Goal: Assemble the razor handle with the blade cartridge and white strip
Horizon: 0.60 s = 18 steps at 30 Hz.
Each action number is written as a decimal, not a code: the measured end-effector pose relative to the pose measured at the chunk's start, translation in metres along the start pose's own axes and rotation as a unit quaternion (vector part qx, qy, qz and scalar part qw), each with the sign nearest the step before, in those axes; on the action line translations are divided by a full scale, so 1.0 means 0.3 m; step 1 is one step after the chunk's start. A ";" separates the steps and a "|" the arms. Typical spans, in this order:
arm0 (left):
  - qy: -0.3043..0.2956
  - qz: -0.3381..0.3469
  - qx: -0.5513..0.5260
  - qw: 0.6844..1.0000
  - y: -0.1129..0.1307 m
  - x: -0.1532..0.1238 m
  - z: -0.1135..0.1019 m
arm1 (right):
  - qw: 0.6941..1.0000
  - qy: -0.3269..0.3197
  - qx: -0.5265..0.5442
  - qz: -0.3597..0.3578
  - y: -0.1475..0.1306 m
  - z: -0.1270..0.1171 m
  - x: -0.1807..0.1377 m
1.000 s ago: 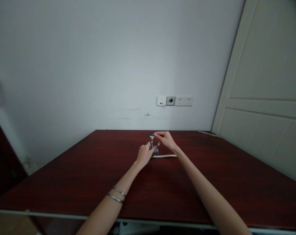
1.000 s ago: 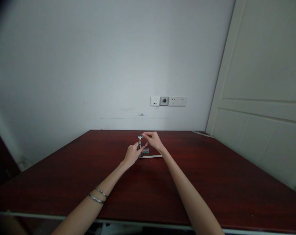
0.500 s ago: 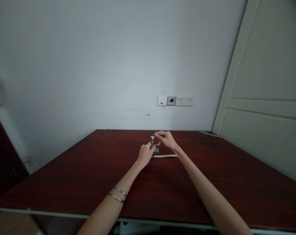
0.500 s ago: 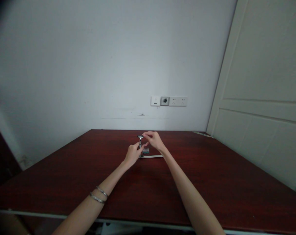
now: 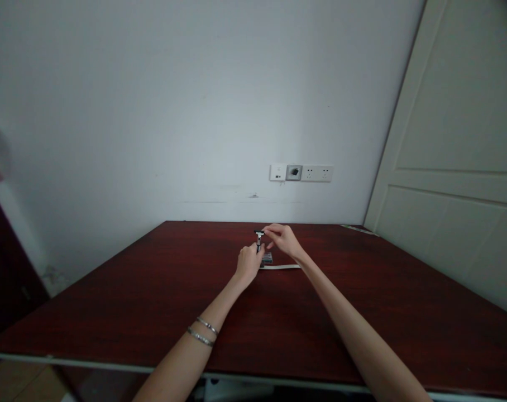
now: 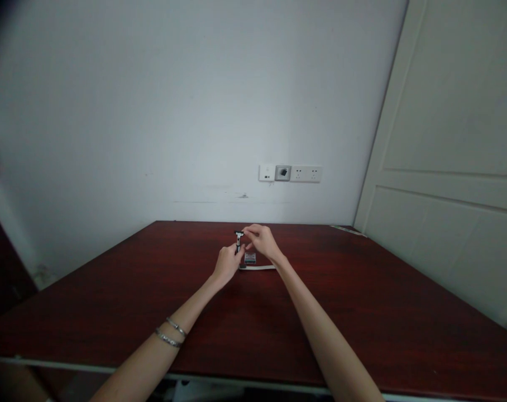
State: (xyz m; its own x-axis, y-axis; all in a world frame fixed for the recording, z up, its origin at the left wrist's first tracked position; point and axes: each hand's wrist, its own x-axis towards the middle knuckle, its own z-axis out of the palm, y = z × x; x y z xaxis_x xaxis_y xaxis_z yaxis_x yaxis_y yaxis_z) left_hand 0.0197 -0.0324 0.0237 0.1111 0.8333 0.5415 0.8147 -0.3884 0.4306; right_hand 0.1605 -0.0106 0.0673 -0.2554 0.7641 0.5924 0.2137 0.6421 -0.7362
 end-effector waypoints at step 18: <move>0.012 -0.004 0.010 1.000 -0.010 0.013 0.015 | 0.999 0.037 0.026 0.022 0.023 0.008 -0.001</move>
State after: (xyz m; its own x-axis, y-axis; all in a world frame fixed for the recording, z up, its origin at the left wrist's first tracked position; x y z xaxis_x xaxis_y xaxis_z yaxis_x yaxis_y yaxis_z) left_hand 0.0202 -0.0262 0.0213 0.0905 0.8268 0.5552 0.8268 -0.3731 0.4209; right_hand 0.1597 -0.0067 0.0612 -0.1766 0.7955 0.5797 0.1728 0.6048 -0.7774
